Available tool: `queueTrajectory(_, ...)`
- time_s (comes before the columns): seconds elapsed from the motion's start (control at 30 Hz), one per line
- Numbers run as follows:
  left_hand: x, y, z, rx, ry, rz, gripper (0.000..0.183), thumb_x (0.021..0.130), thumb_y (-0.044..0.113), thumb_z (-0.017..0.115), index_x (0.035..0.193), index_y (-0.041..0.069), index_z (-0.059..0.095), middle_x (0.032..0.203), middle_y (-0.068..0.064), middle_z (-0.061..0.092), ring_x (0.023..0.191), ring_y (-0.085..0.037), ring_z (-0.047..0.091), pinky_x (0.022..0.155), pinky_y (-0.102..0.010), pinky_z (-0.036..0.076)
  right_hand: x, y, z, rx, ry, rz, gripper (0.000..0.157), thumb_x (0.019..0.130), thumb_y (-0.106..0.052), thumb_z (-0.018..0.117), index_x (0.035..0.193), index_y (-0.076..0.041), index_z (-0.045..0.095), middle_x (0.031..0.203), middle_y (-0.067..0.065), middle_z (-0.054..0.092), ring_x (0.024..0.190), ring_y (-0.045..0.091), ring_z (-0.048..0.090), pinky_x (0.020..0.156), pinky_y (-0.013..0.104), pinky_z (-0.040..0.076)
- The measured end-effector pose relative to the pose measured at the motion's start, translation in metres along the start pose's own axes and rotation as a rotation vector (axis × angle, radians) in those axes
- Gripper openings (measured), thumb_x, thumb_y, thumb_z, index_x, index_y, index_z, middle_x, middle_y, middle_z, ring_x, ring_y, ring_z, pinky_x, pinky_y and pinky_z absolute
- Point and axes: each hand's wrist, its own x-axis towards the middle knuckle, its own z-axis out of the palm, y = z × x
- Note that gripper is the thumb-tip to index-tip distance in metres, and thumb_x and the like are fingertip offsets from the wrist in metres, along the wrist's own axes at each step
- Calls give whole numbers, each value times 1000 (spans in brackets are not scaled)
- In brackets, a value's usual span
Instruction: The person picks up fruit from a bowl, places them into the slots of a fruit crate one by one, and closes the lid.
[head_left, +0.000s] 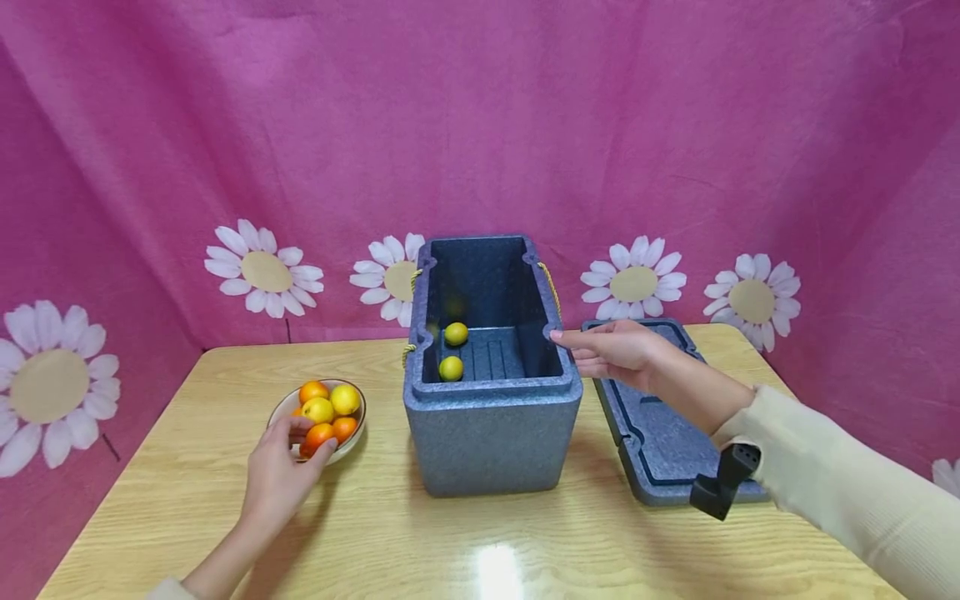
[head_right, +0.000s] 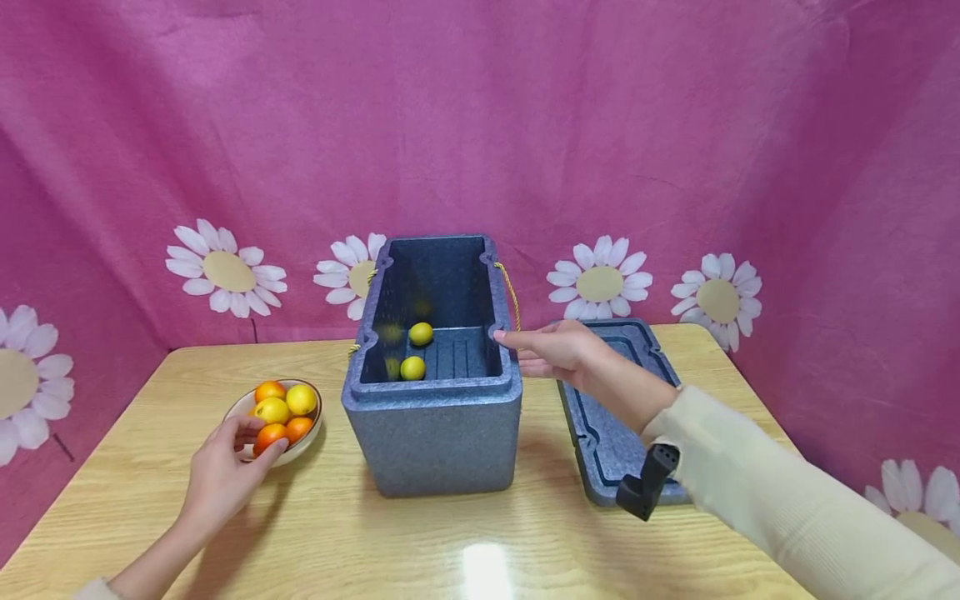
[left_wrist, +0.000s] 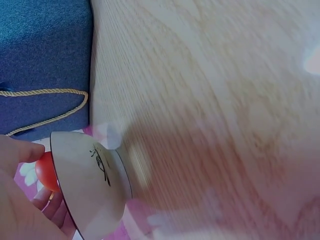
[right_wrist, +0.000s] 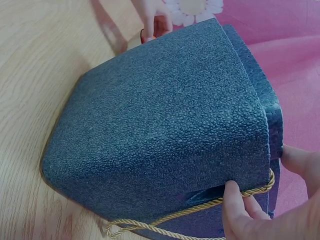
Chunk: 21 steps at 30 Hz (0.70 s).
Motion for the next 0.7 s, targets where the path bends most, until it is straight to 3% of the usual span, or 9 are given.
queueTrajectory(0.27, -1, 1, -2, -7, 26, 18, 34, 84, 13, 74, 110, -2, 59, 105, -21, 66, 95, -30, 64, 67, -14, 47, 0, 1, -1, 9, -5, -3, 81, 96, -36, 59, 150, 11, 20, 155, 26, 36, 140, 34, 45, 112, 37, 41)
queueTrajectory(0.53, -2, 2, -8, -21, -2, 5, 37, 86, 14, 73, 114, -4, 57, 112, -23, 63, 104, -33, 64, 68, -12, 47, -1, 2, -1, 12, -1, -7, 82, 96, -37, 59, 150, 11, 20, 156, 26, 35, 142, 34, 43, 113, 38, 40)
queueTrajectory(0.7, 0, 6, -11, -6, -3, 2, 37, 86, 16, 72, 114, -3, 58, 111, -21, 63, 102, -30, 62, 72, -17, 45, 0, 2, 0, 9, 3, -5, 82, 96, -37, 60, 150, 10, 20, 155, 26, 36, 141, 34, 44, 114, 38, 40)
